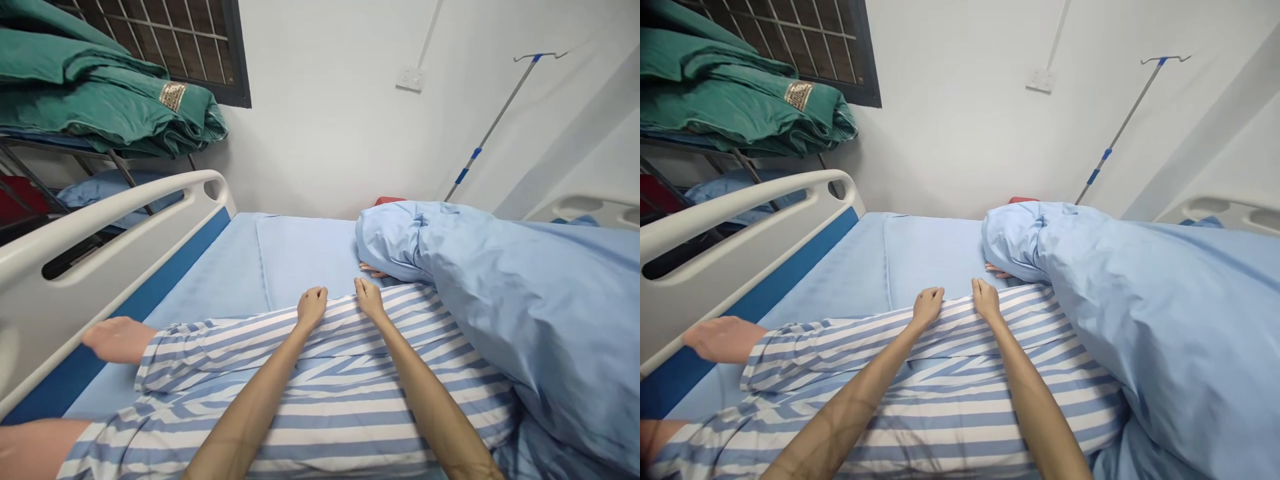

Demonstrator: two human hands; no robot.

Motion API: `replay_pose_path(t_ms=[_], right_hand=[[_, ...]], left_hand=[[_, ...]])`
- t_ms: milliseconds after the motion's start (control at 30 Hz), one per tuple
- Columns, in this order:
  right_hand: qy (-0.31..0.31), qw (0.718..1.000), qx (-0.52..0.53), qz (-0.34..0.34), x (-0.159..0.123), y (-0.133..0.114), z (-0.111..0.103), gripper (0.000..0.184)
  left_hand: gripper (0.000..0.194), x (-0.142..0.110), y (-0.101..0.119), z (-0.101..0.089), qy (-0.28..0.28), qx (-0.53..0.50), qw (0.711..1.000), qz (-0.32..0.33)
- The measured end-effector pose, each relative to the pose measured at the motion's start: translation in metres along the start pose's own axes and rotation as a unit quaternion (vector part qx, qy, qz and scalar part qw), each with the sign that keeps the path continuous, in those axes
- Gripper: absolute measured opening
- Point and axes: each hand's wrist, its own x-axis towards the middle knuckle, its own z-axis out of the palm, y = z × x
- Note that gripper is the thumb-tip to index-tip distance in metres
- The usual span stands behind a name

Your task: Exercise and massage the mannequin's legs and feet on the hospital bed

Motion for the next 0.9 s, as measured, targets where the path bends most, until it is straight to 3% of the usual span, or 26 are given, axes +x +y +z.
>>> replay_pose_path(t_ms=[100,167,267,400,533,633,800,900], right_hand=[[-0.030,0.998,0.059,0.018,0.004,0.004,-0.007,0.045],[-0.038,0.997,0.068,-0.006,0.009,0.003,-0.016,0.044],[-0.005,0.999,0.031,-0.032,0.010,0.010,-0.029,0.041],[0.033,0.999,0.029,0.010,0.002,0.029,-0.028,0.041],[0.033,0.994,0.103,0.029,0.002,0.036,-0.021,0.043],[0.051,0.985,0.154,0.053,0.006,0.034,-0.034,0.044],[0.160,0.986,0.047,0.016,0.014,0.042,-0.078,0.041],[0.200,0.978,-0.028,0.056,0.018,0.063,-0.087,0.041]], left_hand=[[0.039,0.001,0.009,0.010,0.002,-0.042,0.998,0.043],[0.038,-0.001,0.013,0.019,0.005,-0.035,0.997,0.062],[0.035,-0.003,0.017,0.026,0.019,-0.008,0.999,0.039],[0.036,0.003,0.038,0.031,0.029,-0.047,0.998,0.037],[0.038,0.012,0.070,0.056,0.019,-0.079,0.994,0.080],[0.035,0.014,0.078,0.079,-0.001,-0.016,0.999,0.047],[0.030,0.012,0.069,0.092,-0.022,0.069,0.995,0.063],[0.030,0.011,0.068,0.091,-0.017,0.066,0.995,0.067]])
